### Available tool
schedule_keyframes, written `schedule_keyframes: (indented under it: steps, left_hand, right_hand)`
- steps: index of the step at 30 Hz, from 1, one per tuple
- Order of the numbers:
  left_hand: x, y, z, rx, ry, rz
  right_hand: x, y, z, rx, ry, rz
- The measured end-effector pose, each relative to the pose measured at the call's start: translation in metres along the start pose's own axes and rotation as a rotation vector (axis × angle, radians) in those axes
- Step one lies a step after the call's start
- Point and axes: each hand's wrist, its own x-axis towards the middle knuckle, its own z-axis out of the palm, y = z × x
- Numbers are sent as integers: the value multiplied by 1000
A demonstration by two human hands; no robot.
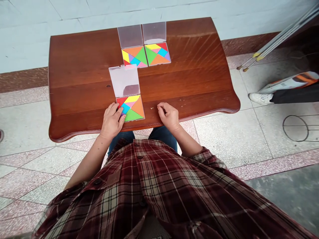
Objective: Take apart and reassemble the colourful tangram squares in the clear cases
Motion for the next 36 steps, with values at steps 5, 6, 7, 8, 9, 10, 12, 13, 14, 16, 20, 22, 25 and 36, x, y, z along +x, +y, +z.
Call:
schedule_keyframes:
  steps: [5,6,7,8,9,10,12,13,14,16,20,22,25,36]
  left_hand:
    - [6,-1,-2,-28,23,-20]
    - [8,-1,-2,-33,22,-23]
    - [11,-2,-1,-35,20,-28]
    - [14,-2,-1,-34,19,-32]
    - [17,-2,0,-30,19,-37]
    - [19,-2,2,-24,21,-42]
    - [21,-2,4,-11,23,-48]
    - [22,-1,5,-6,26,-50]
    - [21,-1,6,-4,29,-52]
    - [20,0,7,-2,40,-55]
    - [19,-1,8,1,42,-50]
    - [19,-1,8,7,30,-42]
    - [20,-2,7,24,7,-34]
    - [21,-1,4,32,-22,-19]
  right_hand:
    - [0,-2,-1,-8,7,-7]
    - [0,-2,-1,-4,10,-11]
    - [0,-2,-1,0,15,-15]
    - [0,-2,-1,4,17,-16]
    - [0,-3,-1,6,18,-15]
    - [0,-3,-1,6,16,-10]
    - [0,-3,-2,2,6,6]
    - [0,-2,-2,0,0,13]
    - [0,-2,-2,-1,-6,17]
    - [-1,-2,-2,-4,-14,19]
    - [-1,-1,-1,-13,-4,-4]
    - [-2,0,0,-9,17,-30]
    - [-2,2,2,-6,56,-70]
    - [-2,9,7,-16,79,-90]
